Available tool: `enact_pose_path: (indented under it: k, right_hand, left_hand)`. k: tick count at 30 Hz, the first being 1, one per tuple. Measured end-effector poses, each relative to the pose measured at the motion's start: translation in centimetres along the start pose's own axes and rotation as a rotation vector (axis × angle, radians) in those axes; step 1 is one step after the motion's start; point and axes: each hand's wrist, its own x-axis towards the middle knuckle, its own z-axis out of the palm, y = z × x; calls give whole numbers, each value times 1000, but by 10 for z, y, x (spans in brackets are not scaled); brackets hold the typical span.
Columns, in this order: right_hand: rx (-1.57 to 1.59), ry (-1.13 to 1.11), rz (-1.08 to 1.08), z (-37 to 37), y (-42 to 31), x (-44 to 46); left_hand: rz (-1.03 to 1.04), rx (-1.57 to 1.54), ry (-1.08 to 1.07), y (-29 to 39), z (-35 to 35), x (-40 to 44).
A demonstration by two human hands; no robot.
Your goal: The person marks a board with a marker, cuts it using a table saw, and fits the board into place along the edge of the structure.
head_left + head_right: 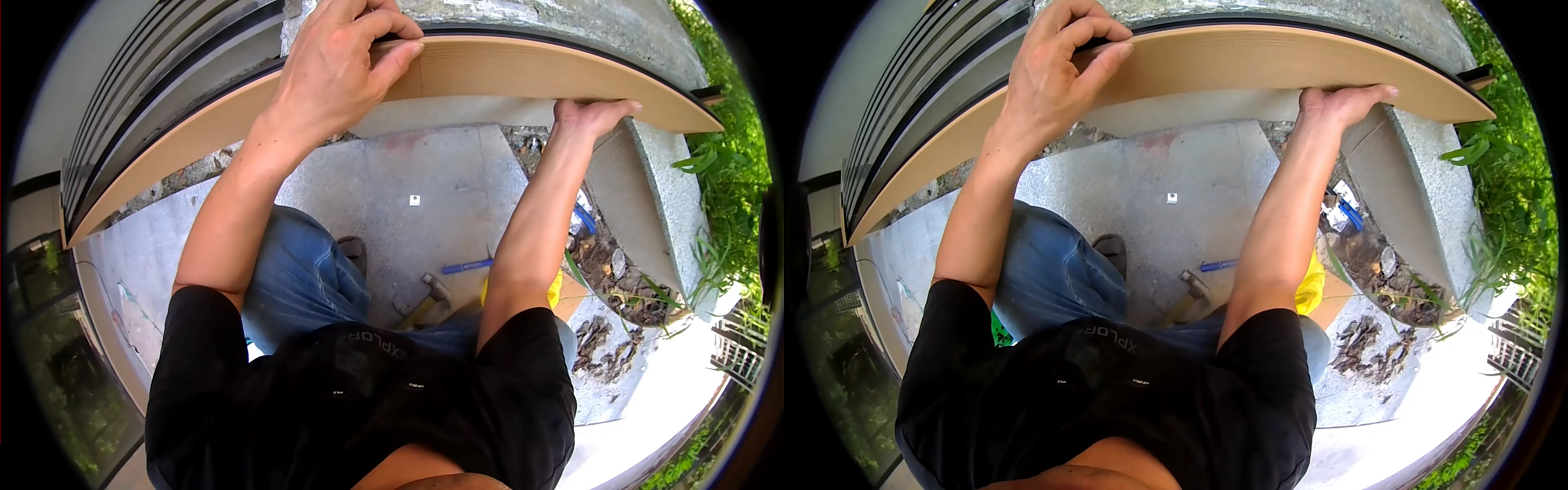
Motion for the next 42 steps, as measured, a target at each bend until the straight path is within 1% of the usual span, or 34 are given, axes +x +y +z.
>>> enact_pose_path:
  k: [4, 6, 10, 13, 16, 18, 21, 25, 27, 28, 30, 34, 35, 36, 37, 39, 42]
  right_hand:
    - [14, -2, 8, 0, 0, 1]
    - [1, 12, 8, 1, -1, 0]
    - [3, 16, 11, 1, 0, -1]
    - [-9, 11, -13, -2, 1, 2]
    - [-12, 4, -3, -1, 1, 1]
    - [-17, 1, 4, 0, 0, 0]
    - [-5, 2, 5, 0, 0, 2]
    - [-32, 3, -25, 4, -2, -2]
    - [-20, 11, 43, 12, -7, -10]
    - [-25, 10, 20, 14, -7, -11]
    - [42, -19, 53, 8, -6, -5]
    - [70, -3, -19, -7, 5, 9]
    - [67, 1, -41, 3, -1, 1]
    - [120, 18, -10, 3, -1, 2]
    - [119, 19, -35, 2, -2, 2]
    - [130, 47, 29, 1, -1, 3]
    - [139, 54, 11, 1, -1, 4]
  left_hand:
    - [2, 20, -8, -6, 2, 0]
    - [70, 16, 9, -16, 6, -2]
    - [75, 11, 3, -19, 3, -6]
    - [58, -29, -14, -21, 2, -8]
    - [69, 11, -6, -16, 3, -7]
    - [35, 47, -5, -9, 1, -4]
    - [23, 18, -16, -8, -1, -3]
    - [49, 3, 14, -14, 4, -3]
    - [-24, 57, -49, -8, -2, -3]
    - [-9, 41, -40, -9, 1, -4]
    - [47, 101, 94, -16, 11, -4]
    - [-7, 56, 70, -8, 14, 0]
    - [12, 83, 70, -9, 15, 0]
    - [-14, 68, 64, -7, 15, 0]
    - [-44, 61, 56, -5, 14, 0]
    - [-20, 67, 60, -7, 14, 1]
    - [-21, 73, 59, -5, 15, 1]
